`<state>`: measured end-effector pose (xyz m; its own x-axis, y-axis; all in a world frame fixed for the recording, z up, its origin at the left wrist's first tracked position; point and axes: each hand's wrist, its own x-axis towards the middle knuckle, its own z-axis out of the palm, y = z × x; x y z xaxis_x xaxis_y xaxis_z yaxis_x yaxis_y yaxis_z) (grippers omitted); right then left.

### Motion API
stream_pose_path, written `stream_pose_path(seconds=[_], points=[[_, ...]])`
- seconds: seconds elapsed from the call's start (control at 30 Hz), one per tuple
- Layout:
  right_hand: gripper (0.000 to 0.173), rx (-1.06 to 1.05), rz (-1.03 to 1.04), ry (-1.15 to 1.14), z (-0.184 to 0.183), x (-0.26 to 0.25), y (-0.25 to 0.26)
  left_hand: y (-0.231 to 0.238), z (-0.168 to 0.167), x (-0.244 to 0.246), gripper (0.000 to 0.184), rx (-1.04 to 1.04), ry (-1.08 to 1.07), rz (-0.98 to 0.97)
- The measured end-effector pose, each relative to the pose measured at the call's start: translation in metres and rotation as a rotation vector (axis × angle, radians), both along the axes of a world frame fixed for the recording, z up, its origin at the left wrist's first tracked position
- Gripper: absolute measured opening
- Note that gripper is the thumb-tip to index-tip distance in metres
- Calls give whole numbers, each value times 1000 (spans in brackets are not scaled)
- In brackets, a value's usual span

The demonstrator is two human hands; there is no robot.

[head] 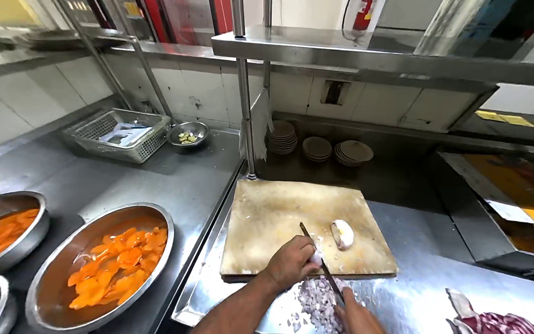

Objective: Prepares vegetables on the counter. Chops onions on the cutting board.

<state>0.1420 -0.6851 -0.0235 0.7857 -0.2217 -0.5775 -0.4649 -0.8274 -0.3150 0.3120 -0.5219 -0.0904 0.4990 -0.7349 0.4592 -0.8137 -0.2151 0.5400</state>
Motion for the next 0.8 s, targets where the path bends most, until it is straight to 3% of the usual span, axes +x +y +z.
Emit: stream_pose_path(seconds=[0.2,0.4,0.6,0.8], points=[[52,99,7,-25,-11,22,-25,-9,2,-1,33,-2,-28,104],[49,85,-4,-5,-15,18,-25,-4,3,0,27,19,32,26],[46,-99,72,64,62,-21,-14,-4,-1,0,27,3,8,27],[51,16,18,38,-3,22,-10,-5,1,0,28,24,38,8]])
